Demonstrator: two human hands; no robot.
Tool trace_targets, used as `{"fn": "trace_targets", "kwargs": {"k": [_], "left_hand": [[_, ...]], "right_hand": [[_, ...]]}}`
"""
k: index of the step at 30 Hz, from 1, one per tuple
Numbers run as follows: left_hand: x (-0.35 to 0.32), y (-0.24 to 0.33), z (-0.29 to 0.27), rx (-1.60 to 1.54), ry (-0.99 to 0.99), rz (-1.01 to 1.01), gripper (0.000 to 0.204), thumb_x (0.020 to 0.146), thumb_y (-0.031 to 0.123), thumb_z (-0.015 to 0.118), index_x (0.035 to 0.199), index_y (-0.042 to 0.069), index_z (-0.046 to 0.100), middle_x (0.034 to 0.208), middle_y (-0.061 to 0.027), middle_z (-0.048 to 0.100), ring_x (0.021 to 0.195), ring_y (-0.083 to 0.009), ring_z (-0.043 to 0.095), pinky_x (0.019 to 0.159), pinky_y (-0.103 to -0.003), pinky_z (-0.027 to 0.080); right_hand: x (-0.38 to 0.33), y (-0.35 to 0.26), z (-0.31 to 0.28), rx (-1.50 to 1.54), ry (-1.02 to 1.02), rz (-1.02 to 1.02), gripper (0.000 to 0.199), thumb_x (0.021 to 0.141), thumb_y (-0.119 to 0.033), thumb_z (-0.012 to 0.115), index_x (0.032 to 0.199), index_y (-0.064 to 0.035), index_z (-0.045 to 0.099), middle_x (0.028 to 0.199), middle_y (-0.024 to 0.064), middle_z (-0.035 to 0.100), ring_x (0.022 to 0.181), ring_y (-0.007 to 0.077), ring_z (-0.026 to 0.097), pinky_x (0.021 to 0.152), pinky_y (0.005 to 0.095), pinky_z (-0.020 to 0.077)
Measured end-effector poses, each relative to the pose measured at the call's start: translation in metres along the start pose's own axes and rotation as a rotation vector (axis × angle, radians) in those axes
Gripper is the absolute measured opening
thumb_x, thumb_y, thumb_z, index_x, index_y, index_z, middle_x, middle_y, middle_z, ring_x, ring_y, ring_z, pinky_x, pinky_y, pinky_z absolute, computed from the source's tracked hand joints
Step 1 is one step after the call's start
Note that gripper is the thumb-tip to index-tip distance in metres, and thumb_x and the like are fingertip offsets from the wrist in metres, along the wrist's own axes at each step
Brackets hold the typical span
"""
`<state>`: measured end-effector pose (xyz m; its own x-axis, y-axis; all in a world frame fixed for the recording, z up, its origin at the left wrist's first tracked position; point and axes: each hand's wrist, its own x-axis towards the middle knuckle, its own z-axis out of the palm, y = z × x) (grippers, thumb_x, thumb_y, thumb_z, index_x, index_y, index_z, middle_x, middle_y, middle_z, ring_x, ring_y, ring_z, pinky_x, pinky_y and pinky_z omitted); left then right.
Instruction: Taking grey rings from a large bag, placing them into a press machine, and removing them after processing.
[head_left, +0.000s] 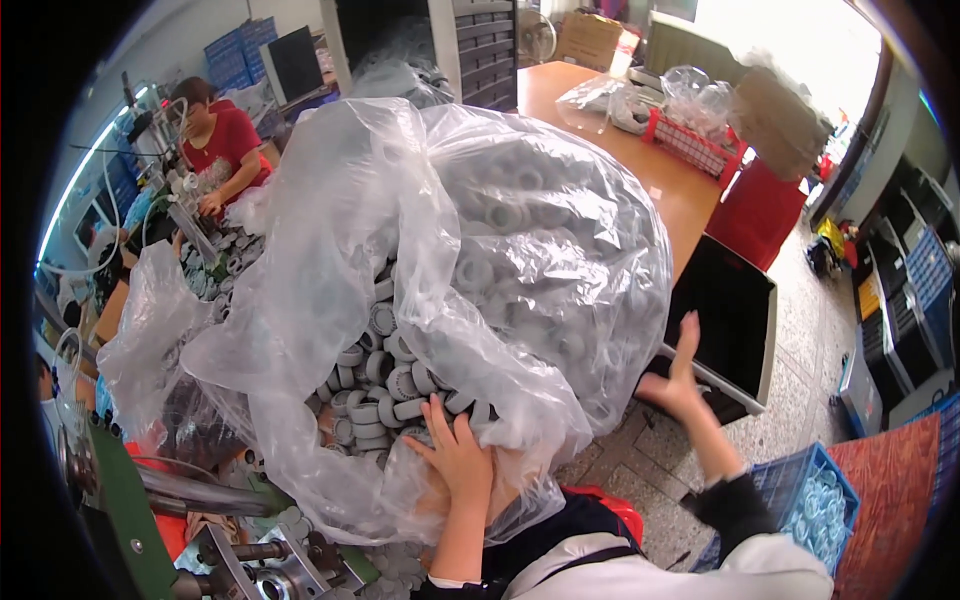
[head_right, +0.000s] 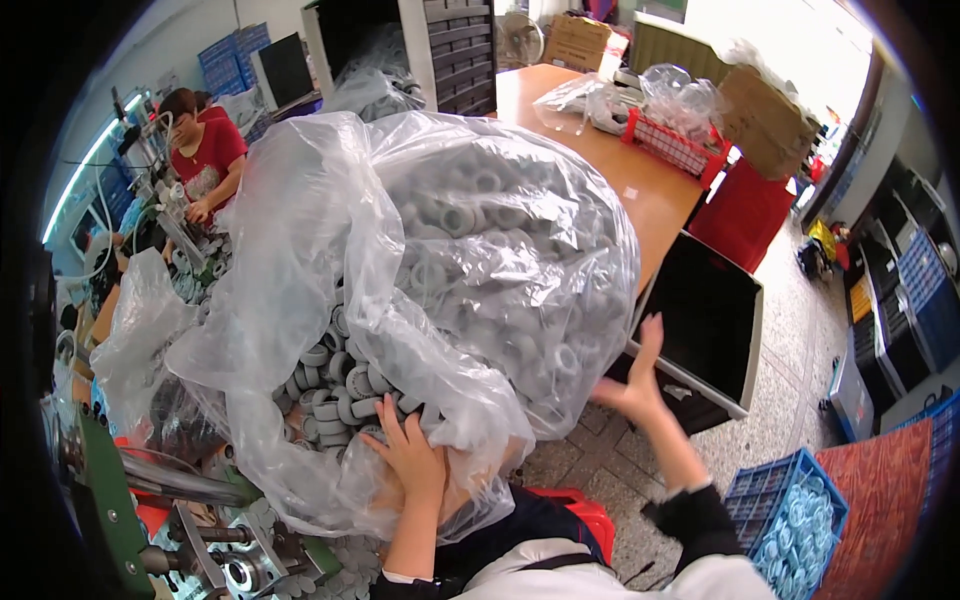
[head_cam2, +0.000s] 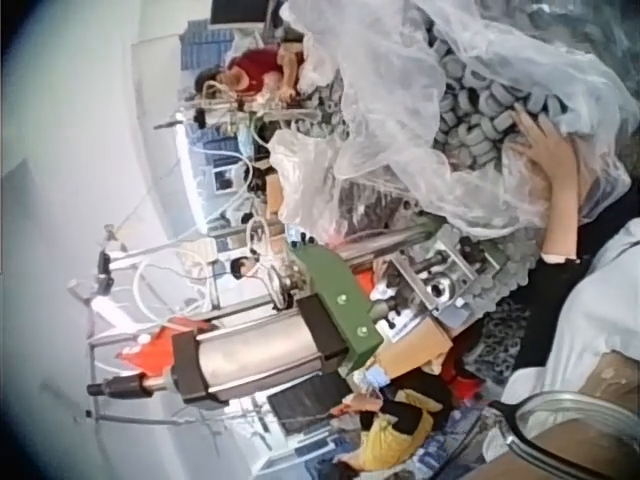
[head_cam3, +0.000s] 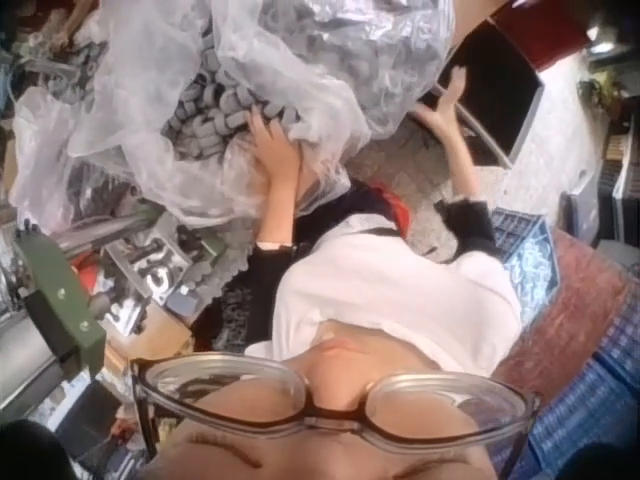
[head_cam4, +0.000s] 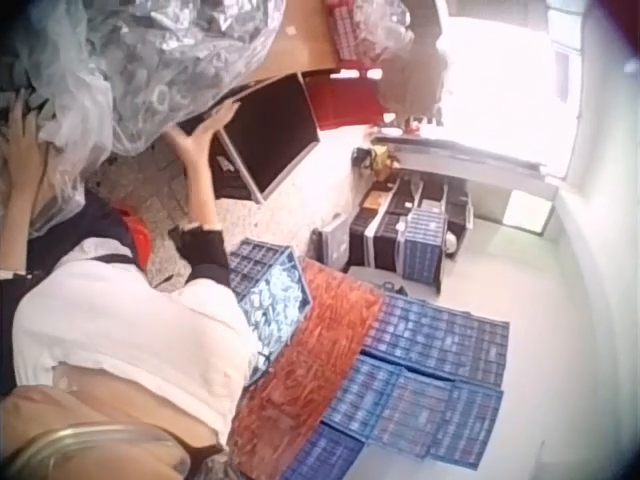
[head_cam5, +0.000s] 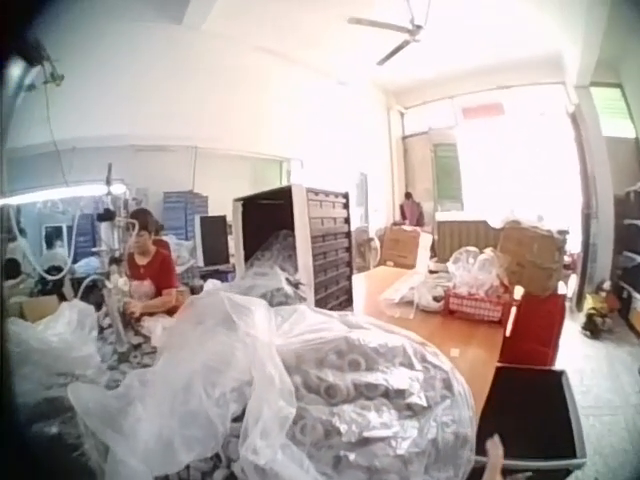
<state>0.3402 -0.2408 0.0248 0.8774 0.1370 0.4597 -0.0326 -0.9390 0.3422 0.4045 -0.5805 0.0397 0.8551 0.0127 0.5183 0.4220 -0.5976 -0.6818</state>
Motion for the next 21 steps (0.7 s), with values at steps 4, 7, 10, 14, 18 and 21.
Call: {"fn": "trace_targets", "kwargs": {"k": [4, 7, 10, 14, 18, 21], "left_hand": [[-0.003, -0.002, -0.005, -0.013, 0.028, -0.005, 0.039, 0.069, 0.014, 0.071, 0.1, 0.006, 0.05, 0.143, -0.0209, 0.029, 0.135, -0.0397, 0.027, 0.098, -0.075, 0.005], [-0.002, -0.002, -0.005, 0.003, 0.063, -0.051, 0.023, 0.075, 0.014, 0.063, 0.095, 0.008, 0.052, 0.142, -0.0194, 0.033, 0.133, -0.0373, 0.031, 0.098, -0.075, 0.005], [0.001, -0.003, -0.001, 0.066, 0.149, -0.02, 0.009, 0.08, 0.009, 0.055, 0.089, 0.012, 0.055, 0.138, -0.0154, 0.041, 0.129, -0.031, 0.04, 0.098, -0.075, 0.007], [0.014, -0.001, -0.004, 0.134, 0.24, 0.004, 0.011, 0.079, 0.009, 0.055, 0.09, 0.011, 0.055, 0.139, -0.0154, 0.04, 0.132, -0.0302, 0.037, 0.098, -0.074, 0.012], [0.007, -0.001, -0.013, 0.11, 0.046, -0.018, 0.025, 0.073, 0.014, 0.062, 0.097, 0.011, 0.054, 0.142, -0.0154, 0.035, 0.133, -0.0305, 0.033, 0.099, -0.072, 0.014], [-0.013, 0.0, -0.026, 0.019, -0.073, 0.04, 0.04, 0.068, 0.015, 0.069, 0.104, 0.009, 0.055, 0.144, -0.0161, 0.031, 0.137, -0.0336, 0.025, 0.101, -0.069, 0.016]], "right_hand": [[-0.045, -0.025, 0.07, -0.025, -0.182, -0.057, 0.143, 0.046, -0.048, 0.088, 0.146, -0.0062, -0.006, 0.145, 0.029, -0.022, 0.137, 0.0444, -0.014, 0.11, 0.0553, 0.0037], [-0.03, -0.029, 0.107, -0.163, 0.017, 0.016, 0.126, 0.055, -0.041, 0.084, 0.146, -0.0066, 0.004, 0.146, 0.031, -0.016, 0.137, 0.0467, -0.01, 0.11, 0.0574, 0.0088], [-0.012, -0.034, 0.139, -0.651, 0.148, 0.064, 0.092, 0.072, -0.031, 0.072, 0.143, -0.0047, 0.019, 0.149, 0.0272, -0.006, 0.137, 0.046, 0.006, 0.107, 0.0566, 0.0226], [0.047, -0.036, 0.138, -0.57, -0.099, 0.11, 0.09, 0.073, -0.029, 0.07, 0.143, -0.0043, 0.019, 0.149, 0.0263, -0.003, 0.137, 0.0442, 0.007, 0.107, 0.0552, 0.022], [0.0, -0.043, 0.138, -0.488, -0.297, 0.143, 0.088, 0.075, -0.028, 0.069, 0.143, -0.0039, 0.018, 0.149, 0.0255, -0.001, 0.138, 0.0424, 0.008, 0.108, 0.0539, 0.0214], [-0.034, -0.006, 0.103, -0.426, -0.402, 0.134, 0.087, 0.076, -0.026, 0.068, 0.143, -0.0037, 0.018, 0.15, 0.0249, 0.0, 0.138, 0.041, 0.009, 0.108, 0.0529, 0.021]]}}
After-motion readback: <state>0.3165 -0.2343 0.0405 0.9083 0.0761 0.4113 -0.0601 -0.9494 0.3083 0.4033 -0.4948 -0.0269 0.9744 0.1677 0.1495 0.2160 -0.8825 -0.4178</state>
